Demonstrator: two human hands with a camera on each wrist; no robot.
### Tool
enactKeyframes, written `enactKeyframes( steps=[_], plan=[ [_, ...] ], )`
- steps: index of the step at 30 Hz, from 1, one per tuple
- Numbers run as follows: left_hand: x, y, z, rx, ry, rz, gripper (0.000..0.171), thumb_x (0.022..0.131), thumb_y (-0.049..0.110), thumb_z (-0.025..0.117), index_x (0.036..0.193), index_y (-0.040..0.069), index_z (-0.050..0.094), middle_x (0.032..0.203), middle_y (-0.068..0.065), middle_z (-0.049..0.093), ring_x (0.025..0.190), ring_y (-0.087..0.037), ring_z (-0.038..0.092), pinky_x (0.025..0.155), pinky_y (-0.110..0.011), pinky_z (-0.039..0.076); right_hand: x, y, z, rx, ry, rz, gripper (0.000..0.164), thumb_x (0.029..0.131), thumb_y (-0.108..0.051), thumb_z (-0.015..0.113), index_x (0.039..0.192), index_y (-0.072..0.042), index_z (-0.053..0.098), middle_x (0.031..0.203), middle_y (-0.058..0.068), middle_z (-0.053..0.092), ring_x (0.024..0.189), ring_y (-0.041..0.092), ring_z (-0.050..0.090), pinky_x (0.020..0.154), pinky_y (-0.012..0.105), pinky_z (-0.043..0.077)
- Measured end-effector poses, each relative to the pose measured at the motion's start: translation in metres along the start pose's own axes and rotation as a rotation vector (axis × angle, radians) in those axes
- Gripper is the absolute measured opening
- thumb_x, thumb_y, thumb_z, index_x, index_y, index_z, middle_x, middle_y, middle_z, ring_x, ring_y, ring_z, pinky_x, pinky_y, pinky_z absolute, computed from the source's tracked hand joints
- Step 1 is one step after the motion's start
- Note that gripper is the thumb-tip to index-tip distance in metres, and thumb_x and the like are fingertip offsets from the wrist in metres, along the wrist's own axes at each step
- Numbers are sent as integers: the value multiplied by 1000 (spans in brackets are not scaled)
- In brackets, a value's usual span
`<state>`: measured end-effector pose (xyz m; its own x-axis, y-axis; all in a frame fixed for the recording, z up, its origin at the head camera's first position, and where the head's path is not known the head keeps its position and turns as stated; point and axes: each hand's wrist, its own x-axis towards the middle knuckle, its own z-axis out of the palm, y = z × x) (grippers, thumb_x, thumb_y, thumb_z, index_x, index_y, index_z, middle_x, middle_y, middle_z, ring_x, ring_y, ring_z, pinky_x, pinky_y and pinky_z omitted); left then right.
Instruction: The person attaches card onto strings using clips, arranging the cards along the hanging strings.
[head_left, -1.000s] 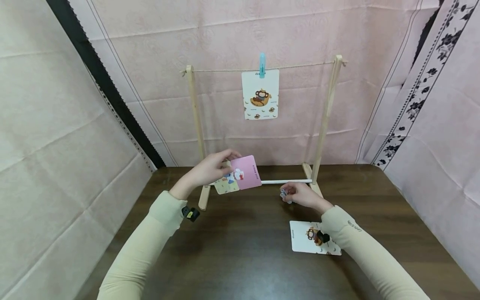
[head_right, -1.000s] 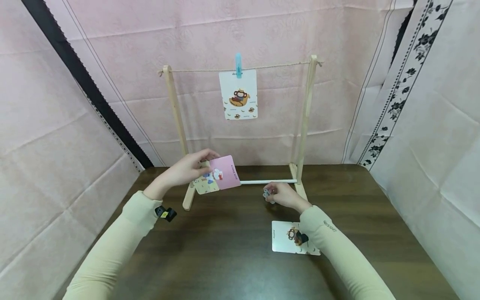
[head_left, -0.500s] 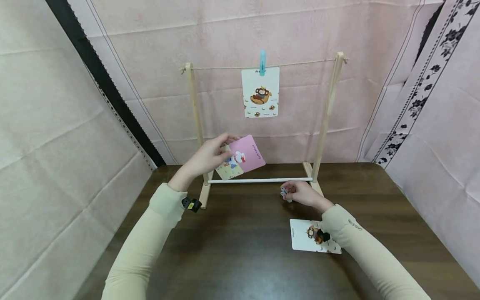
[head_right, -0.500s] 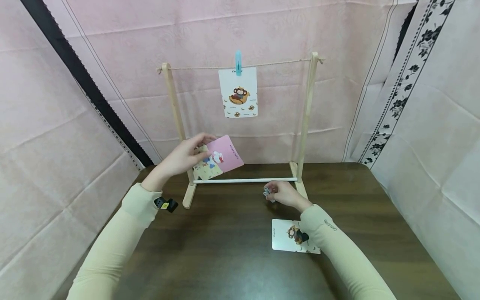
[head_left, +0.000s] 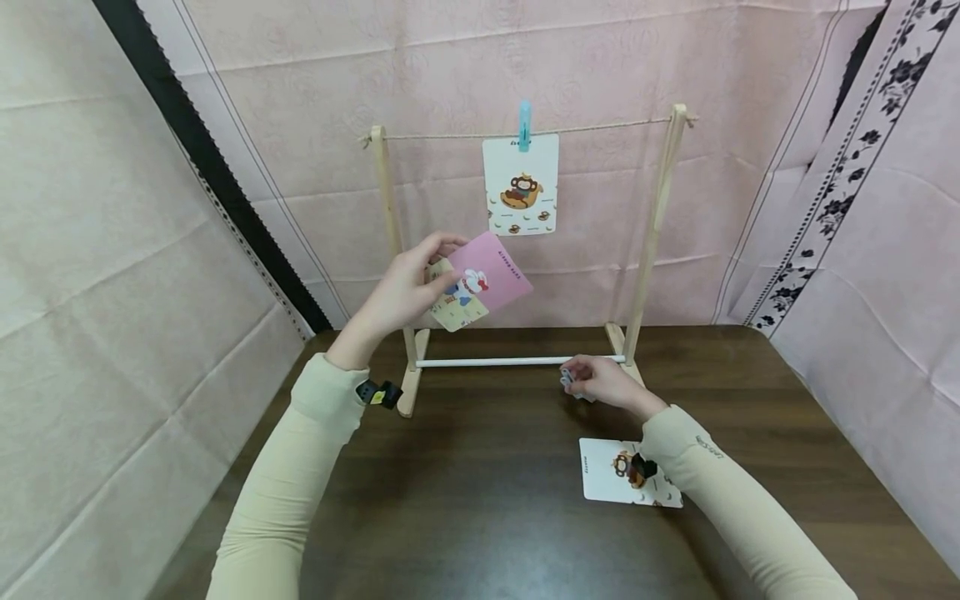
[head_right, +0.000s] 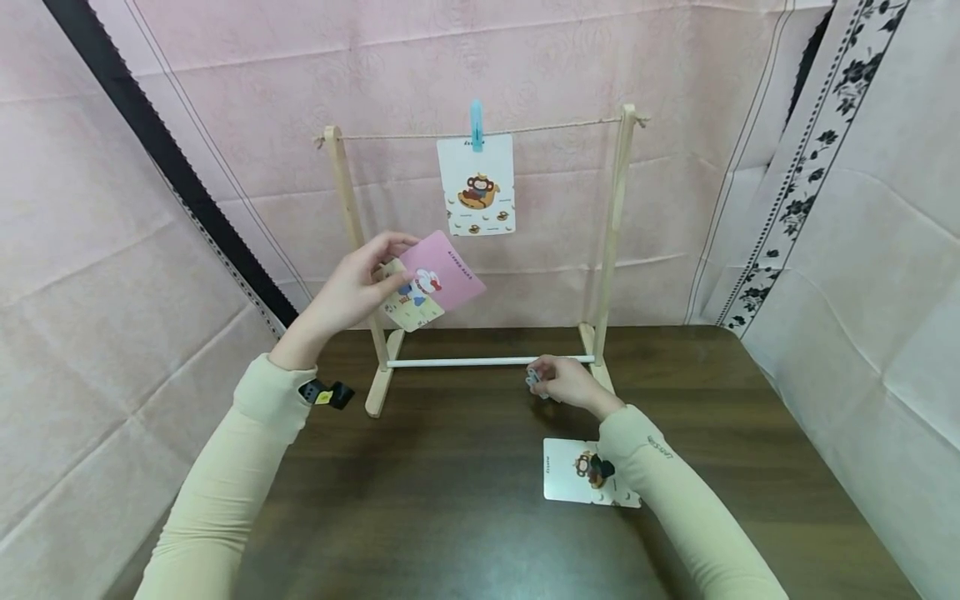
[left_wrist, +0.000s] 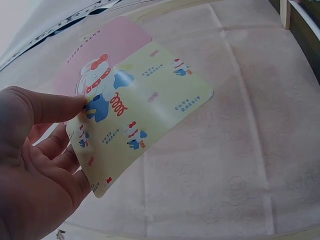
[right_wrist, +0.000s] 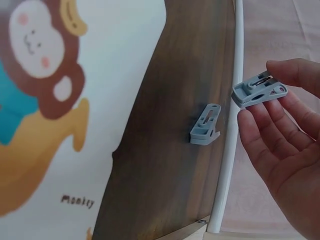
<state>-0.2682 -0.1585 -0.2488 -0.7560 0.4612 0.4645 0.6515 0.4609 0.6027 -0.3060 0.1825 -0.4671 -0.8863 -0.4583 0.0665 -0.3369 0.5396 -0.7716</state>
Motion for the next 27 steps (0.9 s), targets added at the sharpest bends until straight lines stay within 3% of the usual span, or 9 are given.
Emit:
enactKeyframes(
  steps=[15, 22, 27],
  plan=[
    [-4, -5, -5, -45, 68, -37, 41, 100, 9, 62, 140, 14, 52, 119, -9, 64, 95, -23, 64, 75, -41, 56, -2, -3, 3, -18, -7, 7, 38, 92, -9, 71, 126, 5, 60, 103, 11, 66, 91, 22, 64, 72, 34, 53],
    [-3, -4, -8, -27, 164, -22, 43, 100, 11, 63, 142, 10, 50, 116, -12, 64, 92, -23, 62, 73, -37, 54, -6, -4, -1, -40, -21, -8, 39, 93, -10, 71, 127, 6, 60, 105, 11, 66, 93, 23, 64, 74, 36, 54],
    [-1, -3, -11, -74, 265, -8, 43, 99, 8, 63, 141, 10, 50, 111, -13, 64, 91, -21, 62, 73, -33, 50, -9, -7, -5, -41, -22, -14, 39, 93, -10, 70, 128, 6, 59, 105, 11, 66, 94, 24, 64, 75, 37, 54]
  ],
)
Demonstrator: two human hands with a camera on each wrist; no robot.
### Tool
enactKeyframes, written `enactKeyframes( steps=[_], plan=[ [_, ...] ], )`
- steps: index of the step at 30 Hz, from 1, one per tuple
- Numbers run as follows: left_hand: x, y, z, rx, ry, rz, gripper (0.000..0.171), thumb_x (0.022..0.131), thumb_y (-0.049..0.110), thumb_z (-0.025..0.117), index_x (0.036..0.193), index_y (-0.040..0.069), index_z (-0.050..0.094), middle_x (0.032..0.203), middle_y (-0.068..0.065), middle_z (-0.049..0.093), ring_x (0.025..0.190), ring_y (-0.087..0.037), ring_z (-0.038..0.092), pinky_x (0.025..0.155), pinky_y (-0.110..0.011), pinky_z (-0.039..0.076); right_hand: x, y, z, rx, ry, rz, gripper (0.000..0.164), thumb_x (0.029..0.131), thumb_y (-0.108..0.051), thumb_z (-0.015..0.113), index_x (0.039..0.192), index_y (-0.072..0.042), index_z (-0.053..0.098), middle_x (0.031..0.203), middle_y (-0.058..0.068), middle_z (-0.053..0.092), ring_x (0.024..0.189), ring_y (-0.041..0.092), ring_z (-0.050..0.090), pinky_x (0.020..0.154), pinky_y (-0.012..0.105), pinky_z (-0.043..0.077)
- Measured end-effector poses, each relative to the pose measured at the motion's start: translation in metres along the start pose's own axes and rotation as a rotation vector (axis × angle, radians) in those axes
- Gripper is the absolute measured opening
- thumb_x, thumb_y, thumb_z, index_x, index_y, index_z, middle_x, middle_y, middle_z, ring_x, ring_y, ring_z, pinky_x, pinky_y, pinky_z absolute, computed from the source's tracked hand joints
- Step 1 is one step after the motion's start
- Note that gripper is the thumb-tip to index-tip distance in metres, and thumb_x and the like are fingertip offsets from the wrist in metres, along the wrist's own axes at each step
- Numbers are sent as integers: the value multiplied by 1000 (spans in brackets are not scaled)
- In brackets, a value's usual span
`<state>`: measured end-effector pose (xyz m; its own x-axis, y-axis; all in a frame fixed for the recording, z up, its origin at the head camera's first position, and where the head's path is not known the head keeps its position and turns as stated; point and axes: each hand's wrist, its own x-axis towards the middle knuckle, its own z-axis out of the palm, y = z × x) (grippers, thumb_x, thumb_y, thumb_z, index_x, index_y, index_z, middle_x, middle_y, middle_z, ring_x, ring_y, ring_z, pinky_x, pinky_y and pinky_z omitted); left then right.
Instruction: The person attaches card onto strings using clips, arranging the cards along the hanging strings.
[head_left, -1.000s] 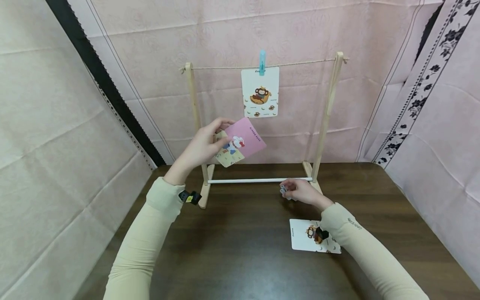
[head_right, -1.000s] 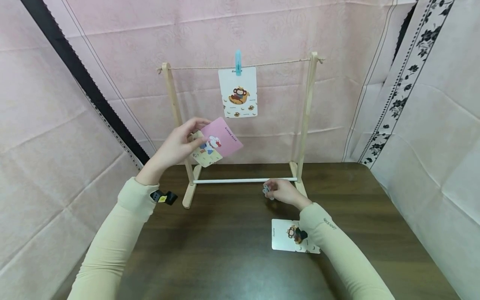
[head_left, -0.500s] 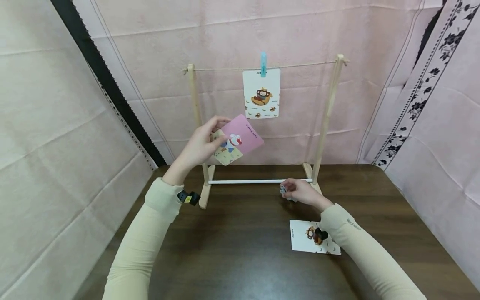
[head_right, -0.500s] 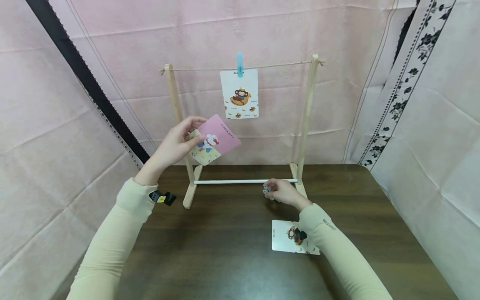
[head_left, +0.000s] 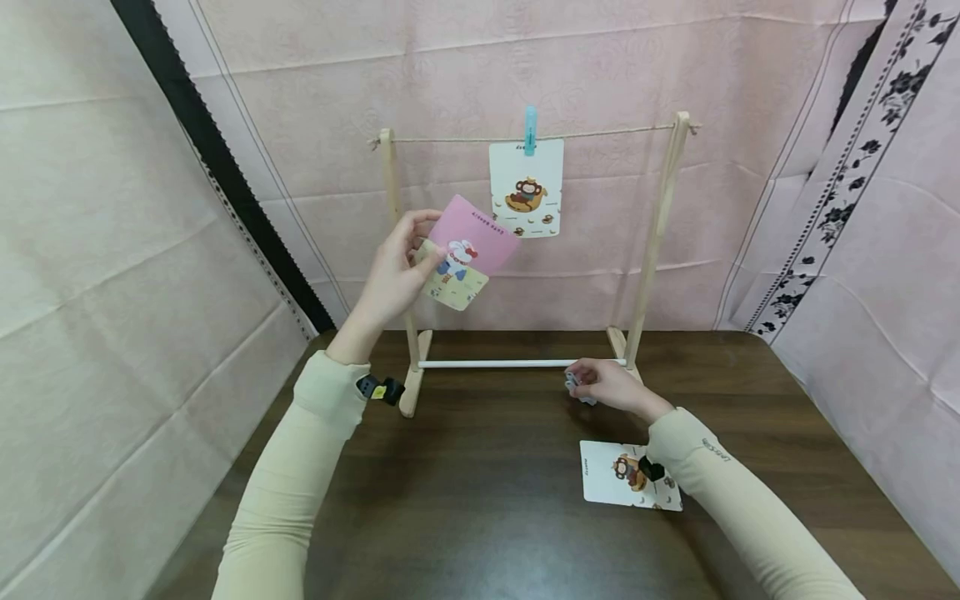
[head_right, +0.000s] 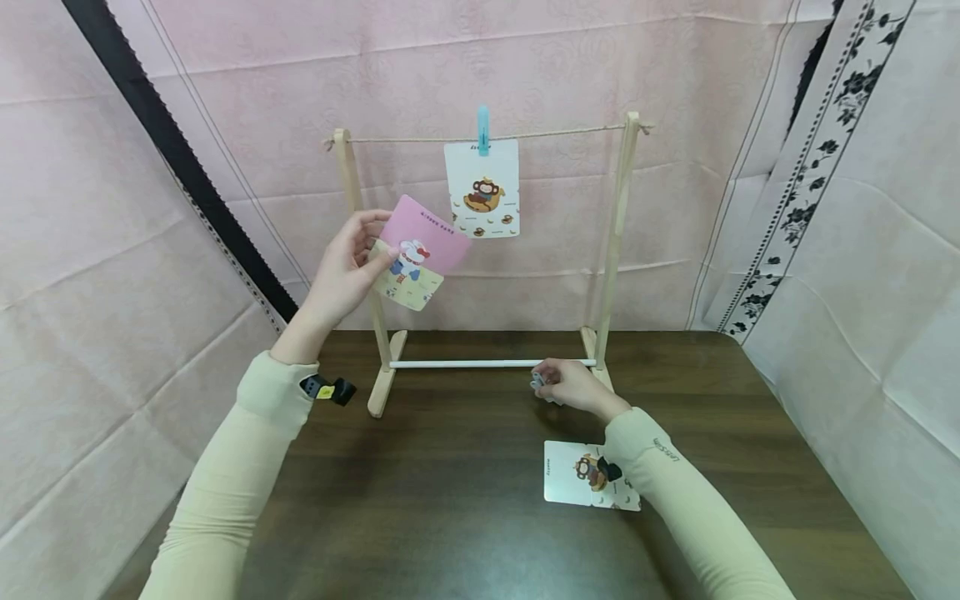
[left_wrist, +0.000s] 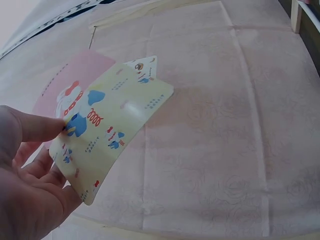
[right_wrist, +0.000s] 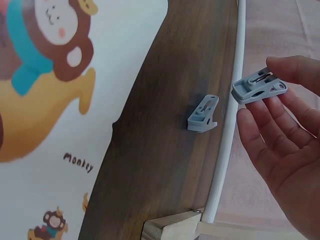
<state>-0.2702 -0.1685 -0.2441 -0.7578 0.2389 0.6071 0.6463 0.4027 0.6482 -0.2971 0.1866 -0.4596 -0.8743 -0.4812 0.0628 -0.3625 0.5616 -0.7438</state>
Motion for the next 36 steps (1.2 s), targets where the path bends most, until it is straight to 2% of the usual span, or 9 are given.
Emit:
enactKeyframes(
  steps=[3, 11, 25, 31, 36],
  plan=[
    [4, 0, 1, -40, 44, 1, 43, 99, 7, 63, 140, 10, 50, 114, -12, 64, 91, -21, 62, 73, -31, 49, -1, 0, -3, -7, 2, -11, 39, 94, -11, 70, 127, 6, 59, 104, 11, 66, 93, 23, 63, 74, 36, 54],
    [5, 3, -1, -135, 115, -45, 45, 100, 8, 63, 142, 14, 49, 122, -12, 63, 100, -21, 62, 80, -32, 47, -3, 1, -2, -3, 7, 9, 37, 94, -8, 69, 127, 5, 60, 104, 11, 66, 93, 23, 63, 74, 34, 53],
    [6, -3, -4, -279, 230, -93, 45, 99, 6, 64, 141, 15, 49, 121, -11, 62, 104, -21, 59, 85, -34, 45, -2, 4, -4, -5, 5, 8, 37, 93, -10, 70, 126, 4, 61, 103, 10, 66, 93, 22, 63, 76, 35, 53],
    [12, -4, -4, -338, 281, -120, 45, 98, 4, 63, 140, 11, 49, 120, -8, 62, 104, -18, 59, 86, -31, 48, -2, 7, -5, 0, 7, 2, 37, 92, -8, 70, 125, 5, 61, 103, 11, 66, 93, 22, 63, 77, 36, 52],
    [20, -6, -6, -384, 333, -167, 45, 97, 4, 65, 139, 15, 51, 121, -6, 62, 105, -17, 58, 85, -30, 47, -2, 6, -7, -14, 14, 6, 36, 92, -7, 70, 125, 4, 62, 104, 10, 67, 94, 22, 63, 78, 36, 52]
  ],
)
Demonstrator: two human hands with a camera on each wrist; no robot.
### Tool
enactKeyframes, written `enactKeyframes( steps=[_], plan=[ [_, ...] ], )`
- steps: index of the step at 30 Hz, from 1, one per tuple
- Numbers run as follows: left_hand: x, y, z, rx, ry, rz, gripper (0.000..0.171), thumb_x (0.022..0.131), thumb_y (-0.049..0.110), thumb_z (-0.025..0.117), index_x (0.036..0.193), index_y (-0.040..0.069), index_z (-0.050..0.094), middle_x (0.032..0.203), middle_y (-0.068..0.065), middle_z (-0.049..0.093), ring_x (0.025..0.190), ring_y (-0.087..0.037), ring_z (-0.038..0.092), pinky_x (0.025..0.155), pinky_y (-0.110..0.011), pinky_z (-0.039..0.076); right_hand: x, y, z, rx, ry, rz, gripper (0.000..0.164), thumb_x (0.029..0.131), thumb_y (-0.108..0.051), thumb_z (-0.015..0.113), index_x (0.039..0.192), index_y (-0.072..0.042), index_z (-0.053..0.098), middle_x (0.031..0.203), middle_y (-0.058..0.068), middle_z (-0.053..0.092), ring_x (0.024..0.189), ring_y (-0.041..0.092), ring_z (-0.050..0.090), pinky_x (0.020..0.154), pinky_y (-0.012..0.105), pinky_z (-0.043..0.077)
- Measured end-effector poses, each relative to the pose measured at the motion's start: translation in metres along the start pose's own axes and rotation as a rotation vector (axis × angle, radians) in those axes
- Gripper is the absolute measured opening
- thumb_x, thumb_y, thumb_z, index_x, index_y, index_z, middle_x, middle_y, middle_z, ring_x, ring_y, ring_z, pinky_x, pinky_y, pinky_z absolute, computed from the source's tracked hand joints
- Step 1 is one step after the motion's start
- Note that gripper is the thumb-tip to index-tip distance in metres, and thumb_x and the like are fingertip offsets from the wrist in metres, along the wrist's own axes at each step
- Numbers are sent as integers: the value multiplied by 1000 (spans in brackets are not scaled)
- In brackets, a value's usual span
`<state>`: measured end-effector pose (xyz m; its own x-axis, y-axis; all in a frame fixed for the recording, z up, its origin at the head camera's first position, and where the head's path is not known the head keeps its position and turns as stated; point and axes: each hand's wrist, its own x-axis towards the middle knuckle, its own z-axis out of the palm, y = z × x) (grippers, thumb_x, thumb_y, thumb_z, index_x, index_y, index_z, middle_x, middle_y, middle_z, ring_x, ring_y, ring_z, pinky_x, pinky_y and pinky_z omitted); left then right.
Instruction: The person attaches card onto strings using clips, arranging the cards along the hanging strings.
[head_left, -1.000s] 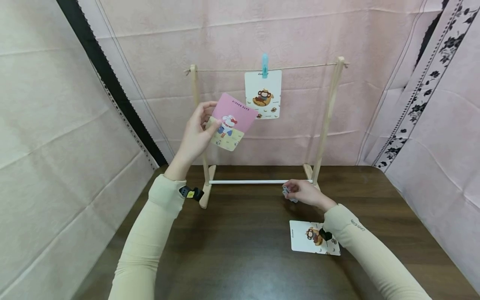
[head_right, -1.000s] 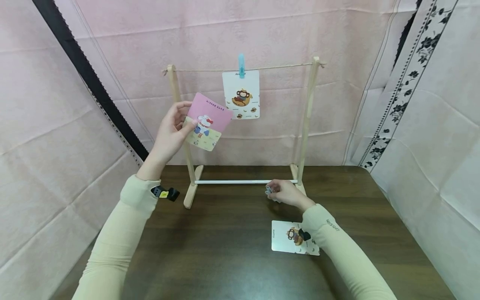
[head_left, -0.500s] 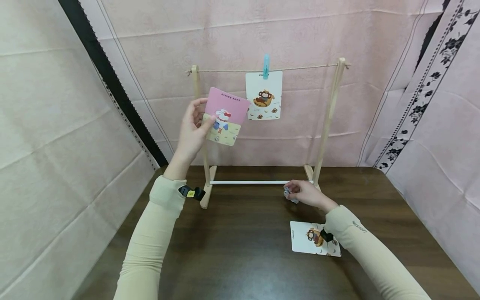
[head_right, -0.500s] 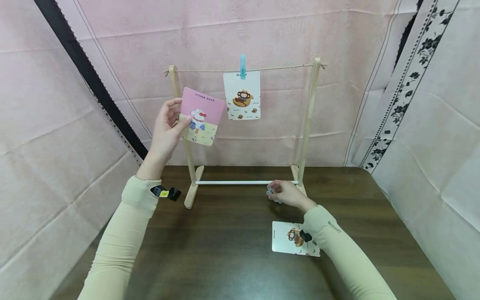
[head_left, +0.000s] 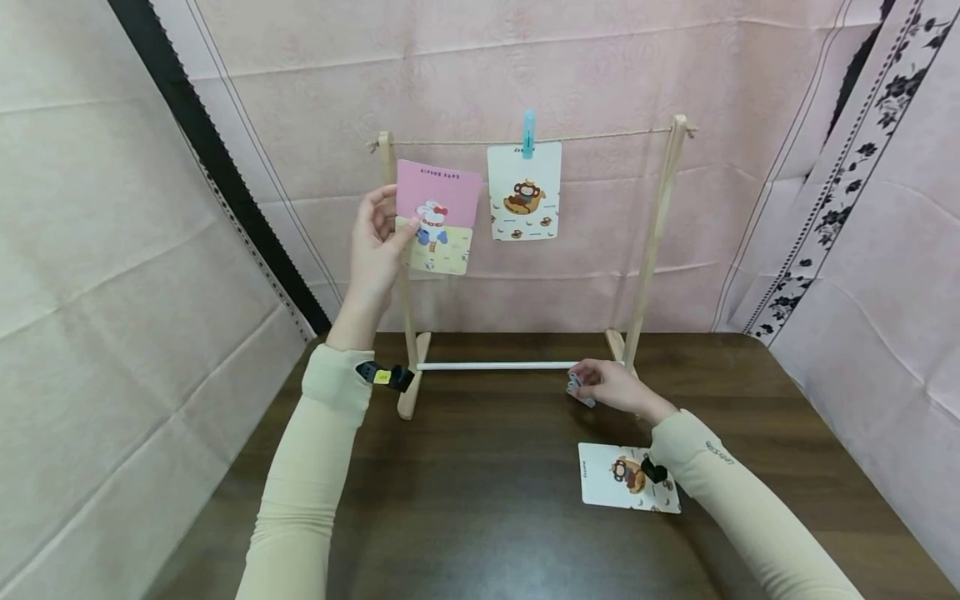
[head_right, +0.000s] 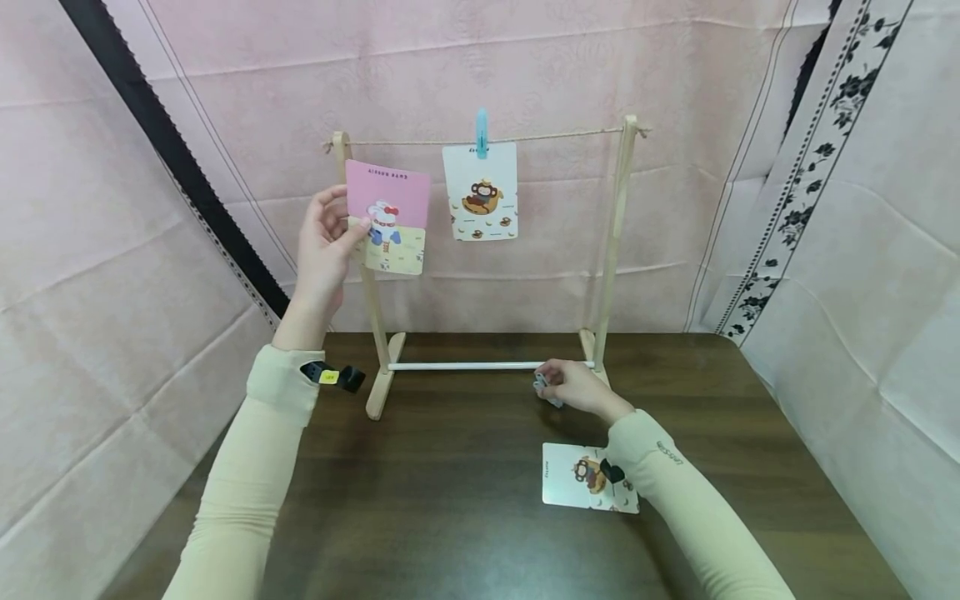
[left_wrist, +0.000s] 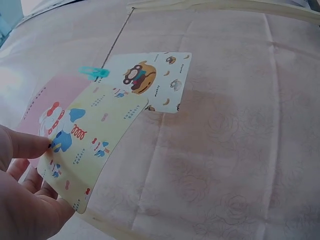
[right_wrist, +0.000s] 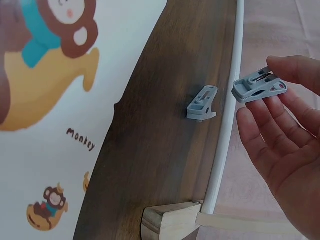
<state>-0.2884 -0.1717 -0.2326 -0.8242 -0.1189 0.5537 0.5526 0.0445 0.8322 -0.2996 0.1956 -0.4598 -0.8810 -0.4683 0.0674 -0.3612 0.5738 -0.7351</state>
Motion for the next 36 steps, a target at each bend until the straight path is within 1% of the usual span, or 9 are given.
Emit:
enactKeyframes(
  steps=[4, 12, 22, 29, 36],
  plan=[
    [4, -2, 0, -18, 29, -28, 45, 97, 4, 65, 138, 18, 52, 121, -6, 62, 104, -17, 58, 85, -31, 46, 0, -1, -2, -2, 2, -4, 33, 92, -6, 69, 123, 2, 63, 102, 9, 67, 93, 22, 63, 79, 37, 52],
    [10, -5, 3, -62, 75, -50, 44, 97, 1, 63, 136, 17, 52, 119, -6, 61, 104, -17, 57, 88, -31, 48, 0, 2, -3, -7, 5, -11, 32, 92, -8, 70, 123, 0, 63, 100, 8, 66, 91, 22, 63, 78, 37, 52],
    [17, -10, 8, -91, 130, -92, 45, 97, -1, 63, 137, 15, 50, 113, -5, 59, 102, -16, 54, 89, -29, 47, 1, 4, -5, -12, 6, -25, 36, 93, -9, 70, 125, 5, 61, 100, 8, 66, 90, 21, 63, 77, 37, 52],
    [24, -16, 10, -72, 116, -100, 46, 97, 0, 63, 139, 13, 48, 114, -5, 59, 103, -16, 55, 89, -28, 48, -1, 4, -7, -20, 12, -18, 32, 92, -7, 70, 123, 1, 64, 99, 7, 67, 90, 21, 63, 78, 37, 52],
    [31, -17, 12, -95, 128, -121, 45, 97, -2, 62, 138, 13, 50, 112, -5, 59, 102, -15, 55, 88, -29, 47, -3, 5, -10, -26, 11, -18, 33, 93, -8, 69, 124, 4, 62, 100, 8, 67, 91, 22, 62, 78, 37, 53]
  ],
)
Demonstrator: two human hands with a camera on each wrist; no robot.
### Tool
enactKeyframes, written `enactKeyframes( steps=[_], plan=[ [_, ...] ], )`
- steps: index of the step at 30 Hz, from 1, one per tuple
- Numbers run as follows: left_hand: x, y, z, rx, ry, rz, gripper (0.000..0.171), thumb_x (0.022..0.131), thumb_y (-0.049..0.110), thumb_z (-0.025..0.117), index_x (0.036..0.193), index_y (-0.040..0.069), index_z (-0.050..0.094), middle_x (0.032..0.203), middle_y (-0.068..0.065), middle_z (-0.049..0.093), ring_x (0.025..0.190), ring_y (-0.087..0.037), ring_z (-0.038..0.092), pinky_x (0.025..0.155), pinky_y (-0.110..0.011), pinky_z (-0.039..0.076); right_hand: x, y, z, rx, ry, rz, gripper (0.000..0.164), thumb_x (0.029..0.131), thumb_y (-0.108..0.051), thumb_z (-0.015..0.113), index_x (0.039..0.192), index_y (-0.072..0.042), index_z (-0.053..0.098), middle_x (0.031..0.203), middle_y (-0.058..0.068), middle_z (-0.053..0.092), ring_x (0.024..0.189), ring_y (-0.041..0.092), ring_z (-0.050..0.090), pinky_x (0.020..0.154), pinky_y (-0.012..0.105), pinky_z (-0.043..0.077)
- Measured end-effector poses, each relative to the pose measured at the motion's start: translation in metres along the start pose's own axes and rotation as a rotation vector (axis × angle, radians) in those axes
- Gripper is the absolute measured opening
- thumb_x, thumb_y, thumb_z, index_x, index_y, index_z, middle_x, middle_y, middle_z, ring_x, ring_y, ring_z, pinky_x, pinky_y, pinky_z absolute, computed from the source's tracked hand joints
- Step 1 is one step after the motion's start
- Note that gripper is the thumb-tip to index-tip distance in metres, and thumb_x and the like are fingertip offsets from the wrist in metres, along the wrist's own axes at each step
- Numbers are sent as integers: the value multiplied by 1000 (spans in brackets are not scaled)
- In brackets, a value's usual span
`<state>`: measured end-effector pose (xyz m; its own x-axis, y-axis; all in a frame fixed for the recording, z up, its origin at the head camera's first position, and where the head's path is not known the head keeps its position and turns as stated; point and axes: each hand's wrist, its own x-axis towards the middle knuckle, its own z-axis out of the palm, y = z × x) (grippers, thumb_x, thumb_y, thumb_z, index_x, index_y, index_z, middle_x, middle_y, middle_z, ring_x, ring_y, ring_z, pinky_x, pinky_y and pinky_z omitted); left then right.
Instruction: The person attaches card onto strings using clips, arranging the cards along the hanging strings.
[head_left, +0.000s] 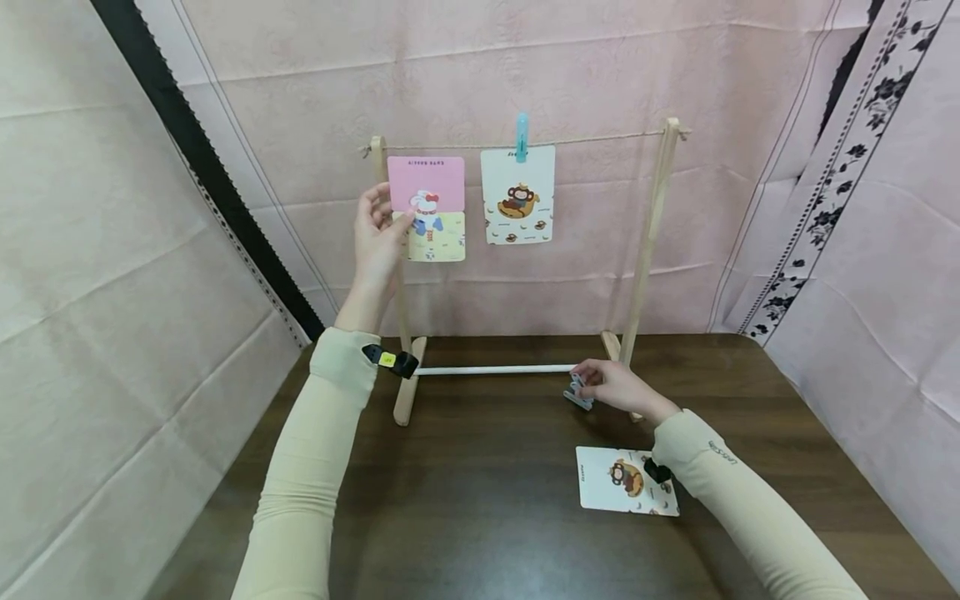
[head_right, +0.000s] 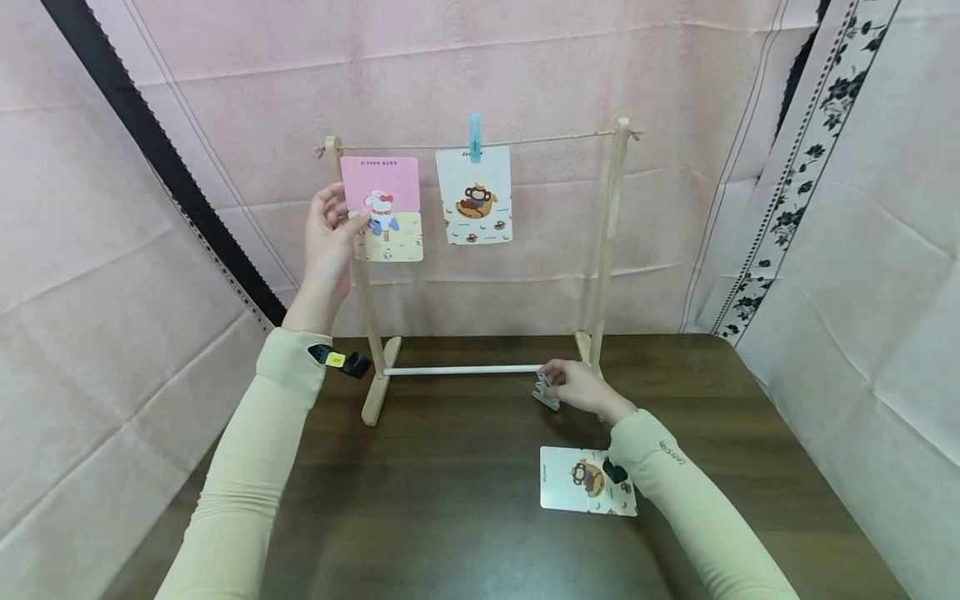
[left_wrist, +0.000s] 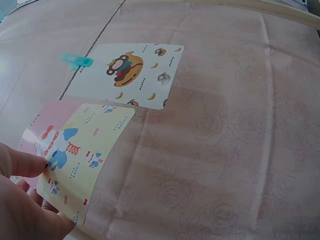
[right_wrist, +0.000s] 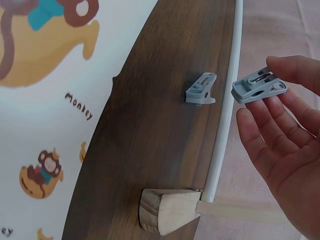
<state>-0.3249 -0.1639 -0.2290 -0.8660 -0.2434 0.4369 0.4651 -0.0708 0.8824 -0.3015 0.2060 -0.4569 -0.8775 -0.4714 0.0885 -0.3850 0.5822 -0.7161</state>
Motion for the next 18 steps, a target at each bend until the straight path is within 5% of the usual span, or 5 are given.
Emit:
enactKeyframes(
  steps=[18],
  plan=[
    [13, -1, 2, -35, 14, -35, 44, 97, -3, 61, 136, 14, 50, 111, -5, 57, 102, -16, 56, 91, -31, 49, 1, -4, -17, -54, 4, 40, 35, 92, -9, 71, 124, 2, 62, 102, 9, 67, 89, 21, 64, 74, 36, 54]
  ],
)
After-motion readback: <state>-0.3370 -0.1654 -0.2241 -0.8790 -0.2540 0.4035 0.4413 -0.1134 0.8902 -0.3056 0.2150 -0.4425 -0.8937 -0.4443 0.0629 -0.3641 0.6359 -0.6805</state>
